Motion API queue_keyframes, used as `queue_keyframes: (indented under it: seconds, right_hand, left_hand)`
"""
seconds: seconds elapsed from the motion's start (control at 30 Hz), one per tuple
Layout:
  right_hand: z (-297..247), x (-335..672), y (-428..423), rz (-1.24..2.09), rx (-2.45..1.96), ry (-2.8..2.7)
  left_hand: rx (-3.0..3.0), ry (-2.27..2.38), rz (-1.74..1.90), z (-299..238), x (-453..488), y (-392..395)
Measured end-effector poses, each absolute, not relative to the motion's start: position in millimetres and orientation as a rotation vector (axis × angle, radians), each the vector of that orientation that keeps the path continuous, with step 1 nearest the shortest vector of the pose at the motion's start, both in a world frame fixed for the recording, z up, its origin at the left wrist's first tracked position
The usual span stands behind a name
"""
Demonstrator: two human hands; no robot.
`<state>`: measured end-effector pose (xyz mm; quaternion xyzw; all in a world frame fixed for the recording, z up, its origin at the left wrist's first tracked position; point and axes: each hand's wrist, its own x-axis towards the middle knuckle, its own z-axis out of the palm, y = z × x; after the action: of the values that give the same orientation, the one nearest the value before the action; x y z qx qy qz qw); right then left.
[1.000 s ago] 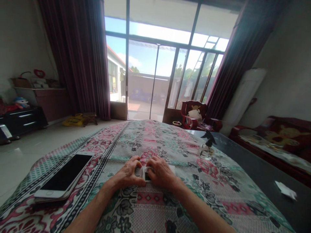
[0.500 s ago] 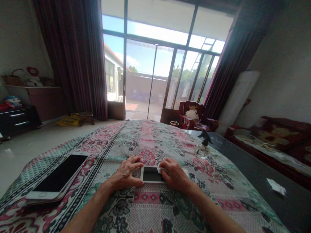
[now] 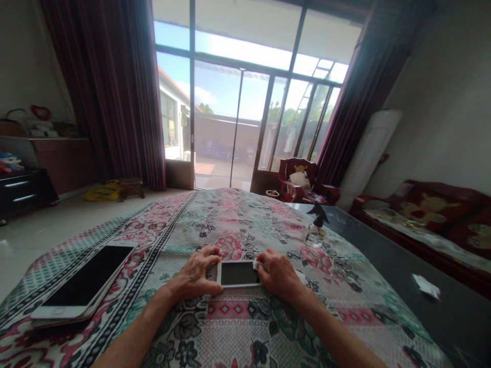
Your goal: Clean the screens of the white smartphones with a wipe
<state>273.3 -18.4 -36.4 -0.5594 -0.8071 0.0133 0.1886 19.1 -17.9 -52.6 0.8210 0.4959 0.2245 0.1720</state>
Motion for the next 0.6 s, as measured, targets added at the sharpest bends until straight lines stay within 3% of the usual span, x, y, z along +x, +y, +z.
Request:
queue_keyframes:
  seconds: [0.27, 0.6]
  right_hand:
    - [-17.2, 265.4, -38.1, 0.042, -1.711, -2.380]
    - [-36.0, 224.7, -34.9, 0.098, -1.006, -2.516]
  left_hand:
    - [2.346, 1.377, 0.662, -56.0, 16.9, -15.7]
    - [2.350, 1.391, 0.673, -61.6, 16.2, -13.8]
